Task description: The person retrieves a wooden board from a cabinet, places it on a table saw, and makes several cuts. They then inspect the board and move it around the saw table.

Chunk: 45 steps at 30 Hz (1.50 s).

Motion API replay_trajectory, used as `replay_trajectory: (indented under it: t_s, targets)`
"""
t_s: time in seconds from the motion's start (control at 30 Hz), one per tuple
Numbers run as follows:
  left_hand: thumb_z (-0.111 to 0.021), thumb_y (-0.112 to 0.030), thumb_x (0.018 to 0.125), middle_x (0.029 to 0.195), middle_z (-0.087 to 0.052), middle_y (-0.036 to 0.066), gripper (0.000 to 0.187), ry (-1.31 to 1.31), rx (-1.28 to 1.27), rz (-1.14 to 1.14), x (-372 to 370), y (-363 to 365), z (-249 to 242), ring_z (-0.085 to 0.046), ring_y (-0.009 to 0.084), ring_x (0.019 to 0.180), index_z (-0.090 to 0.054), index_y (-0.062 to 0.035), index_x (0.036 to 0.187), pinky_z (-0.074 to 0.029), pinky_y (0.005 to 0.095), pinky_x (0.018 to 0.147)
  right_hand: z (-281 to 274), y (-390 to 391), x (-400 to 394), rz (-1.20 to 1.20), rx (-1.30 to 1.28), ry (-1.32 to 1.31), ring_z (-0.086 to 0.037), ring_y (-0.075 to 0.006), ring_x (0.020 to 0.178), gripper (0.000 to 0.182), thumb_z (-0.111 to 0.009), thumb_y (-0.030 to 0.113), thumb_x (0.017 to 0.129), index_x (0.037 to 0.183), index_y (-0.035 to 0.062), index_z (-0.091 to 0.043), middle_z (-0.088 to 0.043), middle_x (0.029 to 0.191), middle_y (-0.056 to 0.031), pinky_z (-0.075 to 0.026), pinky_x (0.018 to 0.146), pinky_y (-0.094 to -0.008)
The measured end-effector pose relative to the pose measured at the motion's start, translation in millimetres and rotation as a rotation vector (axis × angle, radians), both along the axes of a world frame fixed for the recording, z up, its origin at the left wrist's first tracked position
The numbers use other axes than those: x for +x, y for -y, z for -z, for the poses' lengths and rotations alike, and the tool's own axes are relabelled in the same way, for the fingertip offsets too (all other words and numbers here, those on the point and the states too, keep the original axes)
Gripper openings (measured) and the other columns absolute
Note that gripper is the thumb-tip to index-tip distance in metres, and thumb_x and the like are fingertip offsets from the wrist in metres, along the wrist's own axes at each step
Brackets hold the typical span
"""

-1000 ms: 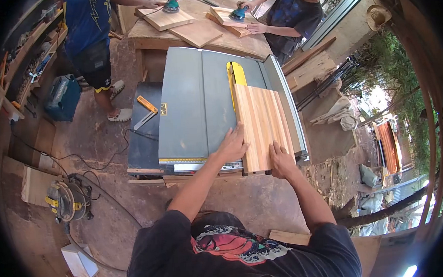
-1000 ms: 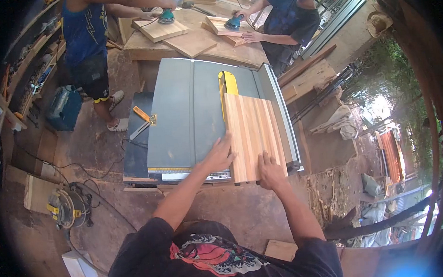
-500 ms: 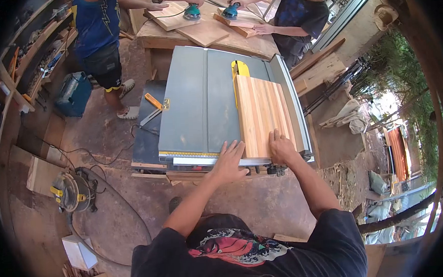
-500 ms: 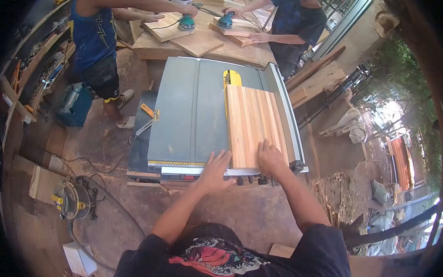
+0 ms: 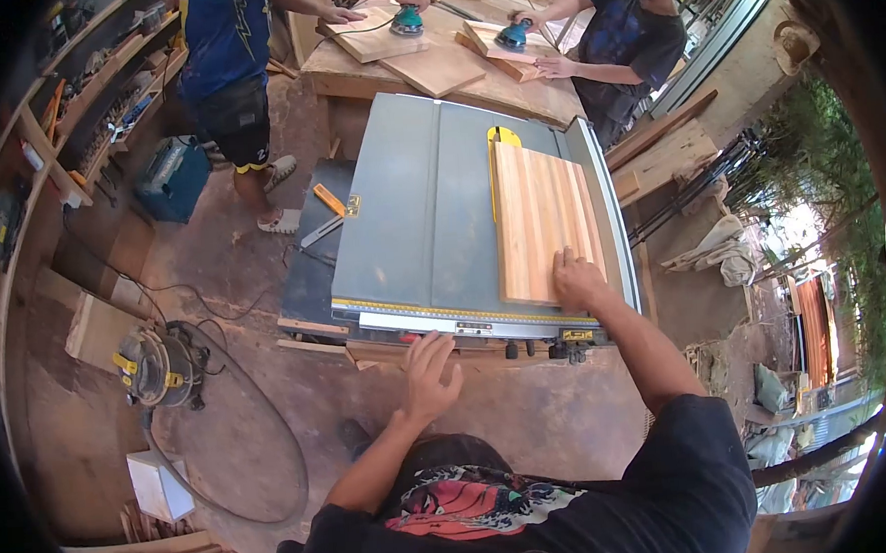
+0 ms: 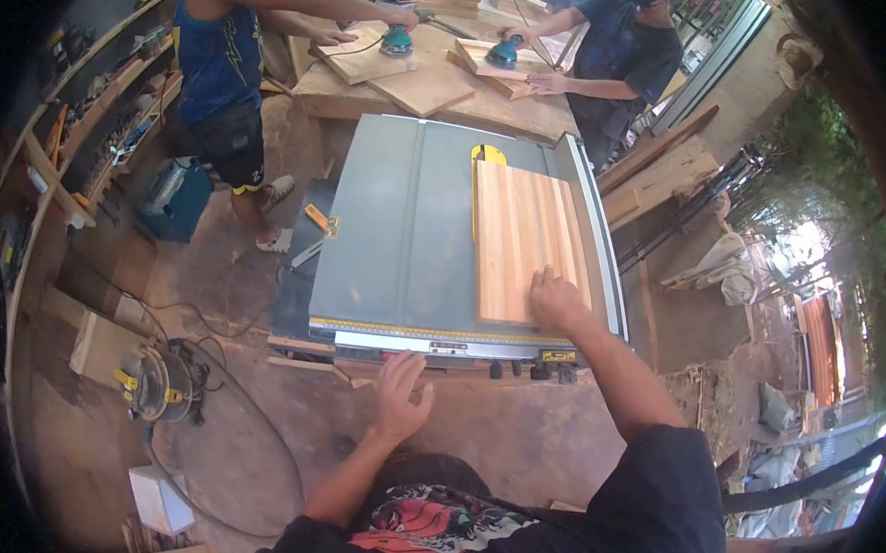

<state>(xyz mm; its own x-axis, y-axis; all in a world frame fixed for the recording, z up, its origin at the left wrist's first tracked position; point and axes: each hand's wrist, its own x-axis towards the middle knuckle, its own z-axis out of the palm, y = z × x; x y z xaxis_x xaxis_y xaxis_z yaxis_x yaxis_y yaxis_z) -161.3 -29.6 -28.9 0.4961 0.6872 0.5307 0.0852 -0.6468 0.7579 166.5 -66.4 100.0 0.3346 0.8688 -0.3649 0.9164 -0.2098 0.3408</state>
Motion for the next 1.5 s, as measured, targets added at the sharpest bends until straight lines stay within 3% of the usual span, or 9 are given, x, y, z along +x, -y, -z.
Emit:
replay_trajectory:
  t_s: [0.23, 0.37, 0.47, 0.53, 0.63, 1.03, 1.13, 1.33, 1.5]
  targets:
    - [-0.064, -0.006, 0.083, 0.108, -0.070, 0.019, 0.031, -0.061, -0.369, -0.043, -34.7, 1.3, 60.0, -0.068, 0.0346, 0.101, -0.069, 0.0012, 0.112, -0.054, 0.0386, 0.089, -6.5, -18.6, 6.9, 0.031, -0.063, 0.024, -0.061, -0.0457, 0.116, 0.087, -0.072, 0.007, 0.072, 0.144, -0.0181, -0.032, -0.044, 0.143, -0.0391, -0.054, 0.098, -0.0445]
    - [-0.060, -0.006, 0.084, 0.097, -0.069, 0.018, 0.029, -0.083, -0.672, -0.133, -39.0, -12.2, 134.9, -0.068, 0.0295, 0.093, -0.068, 0.0022, 0.111, -0.055, 0.0371, 0.086, -6.3, -29.6, 11.9, 0.087, -0.071, 0.028, -0.059, -0.0453, 0.119, 0.089, -0.075, 0.008, 0.070, 0.145, -0.0175, -0.031, -0.045, 0.143, -0.0364, -0.053, 0.099, -0.0450]
    - [-0.063, -0.011, 0.090, 0.108, -0.068, 0.014, 0.032, -0.314, -0.942, -0.042, -35.3, -31.0, 176.8, -0.065, 0.0274, 0.101, -0.063, 0.0035, 0.119, -0.052, 0.0384, 0.094, -1.0, -39.1, 21.2, 0.152, -0.081, 0.006, -0.059, -0.0441, 0.120, 0.090, -0.077, 0.009, 0.069, 0.144, -0.0159, -0.033, -0.044, 0.144, -0.0346, -0.053, 0.099, -0.0450]
    - [-0.060, -0.015, 0.095, 0.119, -0.062, 0.013, 0.036, 0.072, -1.585, -0.113, -30.0, -42.7, 152.3, -0.061, 0.0285, 0.109, -0.056, 0.0009, 0.127, -0.053, 0.0423, 0.098, 2.4, -41.7, 23.7, 0.146, -0.061, 0.030, -0.059, -0.0430, 0.119, 0.091, -0.080, 0.010, 0.067, 0.142, -0.0143, -0.035, -0.045, 0.143, -0.0325, -0.053, 0.099, -0.0445]
    - [-0.058, -0.014, 0.095, 0.109, -0.059, 0.009, 0.022, 0.388, -1.855, -0.080, -16.3, -53.1, 190.6, -0.063, 0.0292, 0.102, -0.058, -0.0013, 0.113, -0.056, 0.0441, 0.093, -2.4, -46.7, 24.2, 0.127, -0.055, 0.034, -0.060, -0.0429, 0.118, 0.092, -0.082, 0.011, 0.066, 0.142, -0.0129, -0.036, -0.048, 0.140, -0.0301, -0.054, 0.098, -0.0445]
    - [-0.050, -0.032, 0.101, 0.141, -0.044, 0.023, 0.047, 0.774, -2.097, -0.112, 25.5, -64.8, 183.6, -0.051, 0.0422, 0.124, -0.044, 0.0022, 0.132, -0.043, 0.0558, 0.109, -13.6, -73.4, 33.0, 0.132, -0.025, 0.033, -0.063, -0.0421, 0.111, 0.074, -0.083, 0.012, 0.066, 0.126, -0.0083, -0.046, -0.055, 0.127, -0.0269, -0.056, 0.092, -0.0447]
    - [-0.056, -0.040, 0.096, 0.125, -0.055, 0.022, 0.052, 0.813, -2.090, -0.116, 29.5, -63.7, 210.7, -0.056, 0.0424, 0.117, -0.048, 0.0022, 0.124, -0.050, 0.0547, 0.104, 1.8, -76.7, 53.8, 0.073, 0.019, 0.065, -0.064, -0.0417, 0.108, 0.073, -0.084, 0.013, 0.064, 0.124, -0.0072, -0.047, -0.056, 0.124, -0.0261, -0.057, 0.089, -0.0447]
    - [-0.048, -0.049, 0.100, 0.125, -0.057, 0.022, 0.055, 0.573, -2.152, -0.145, 29.4, -65.3, 241.8, -0.059, 0.0428, 0.113, -0.051, -0.0045, 0.132, -0.054, 0.0550, 0.097, -2.2, -90.7, 63.3, 0.091, 0.002, 0.057, -0.065, -0.0404, 0.108, 0.079, -0.087, 0.014, 0.060, 0.124, -0.0077, -0.047, -0.057, 0.124, -0.0259, -0.058, 0.089, -0.0432]
    - [-0.045, -0.054, 0.099, 0.134, -0.050, 0.024, 0.063, 0.732, -2.047, -0.161, 25.3, -68.6, 220.6, -0.054, 0.0409, 0.121, -0.044, -0.0059, 0.140, -0.049, 0.0543, 0.103, -4.0, -104.5, 72.2, 0.135, -0.052, 0.053, -0.059, -0.0400, 0.120, 0.095, -0.092, 0.020, 0.060, 0.134, -0.0111, -0.042, -0.054, 0.134, -0.0273, -0.051, 0.101, -0.0412]
